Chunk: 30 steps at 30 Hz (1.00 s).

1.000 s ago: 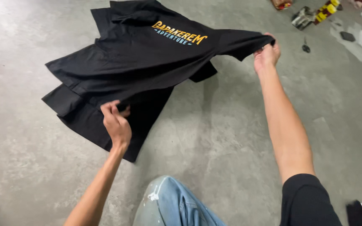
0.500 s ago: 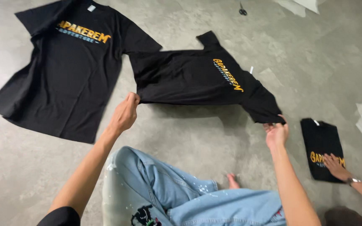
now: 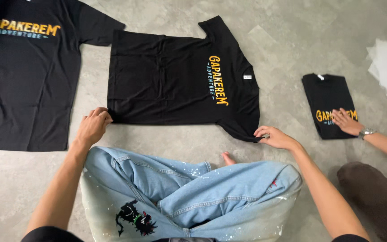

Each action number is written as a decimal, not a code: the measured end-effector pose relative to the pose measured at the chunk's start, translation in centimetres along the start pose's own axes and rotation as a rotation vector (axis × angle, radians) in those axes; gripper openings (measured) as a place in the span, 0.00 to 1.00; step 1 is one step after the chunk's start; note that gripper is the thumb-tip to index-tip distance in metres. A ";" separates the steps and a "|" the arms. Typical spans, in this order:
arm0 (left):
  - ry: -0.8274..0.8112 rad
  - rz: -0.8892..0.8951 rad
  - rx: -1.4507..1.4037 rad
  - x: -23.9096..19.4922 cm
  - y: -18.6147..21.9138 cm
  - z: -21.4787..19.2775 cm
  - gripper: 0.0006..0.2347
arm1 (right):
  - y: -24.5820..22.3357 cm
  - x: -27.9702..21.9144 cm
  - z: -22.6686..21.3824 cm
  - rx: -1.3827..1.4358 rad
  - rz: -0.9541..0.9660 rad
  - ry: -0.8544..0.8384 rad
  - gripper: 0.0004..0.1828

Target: The person sits on the floor and folds multiple black t-shirts by hand. They smooth out the fabric, fold the sleeves and sides inward, and then fold the shirts into neat rectangles, stacking them as they finish.

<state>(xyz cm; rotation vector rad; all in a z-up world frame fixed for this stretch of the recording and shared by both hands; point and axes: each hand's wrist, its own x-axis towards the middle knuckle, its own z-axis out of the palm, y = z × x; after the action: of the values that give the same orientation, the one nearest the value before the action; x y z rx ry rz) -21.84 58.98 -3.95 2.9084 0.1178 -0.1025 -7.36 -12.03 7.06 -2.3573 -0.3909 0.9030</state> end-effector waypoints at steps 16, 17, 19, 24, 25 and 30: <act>0.097 -0.104 -0.755 10.7 -3.7 0.3 0.14 | 5.6 12.9 -5.1 0.868 -0.016 0.626 0.12; 0.167 -0.214 -0.894 11.5 -3.0 0.4 0.19 | 5.6 13.4 -4.8 0.770 0.066 0.659 0.19; 0.234 -0.324 -1.033 11.3 -1.4 0.4 0.27 | 6.9 13.6 -3.0 0.670 0.151 0.691 0.26; 0.250 -0.268 -0.776 7.6 1.2 0.1 0.30 | 12.0 14.0 0.2 0.353 0.162 0.548 0.36; 0.230 -0.270 -0.783 6.9 2.0 -0.3 0.30 | 12.9 14.2 -0.2 0.350 0.184 0.544 0.36; 0.287 -0.304 -0.618 5.8 1.5 0.1 0.27 | 14.5 14.6 -0.9 0.473 0.137 0.627 0.27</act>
<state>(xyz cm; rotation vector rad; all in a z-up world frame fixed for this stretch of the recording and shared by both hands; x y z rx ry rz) -15.90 57.88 -4.19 2.2517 0.5359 0.2578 4.79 -17.20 -8.69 -2.0877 0.2187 0.2315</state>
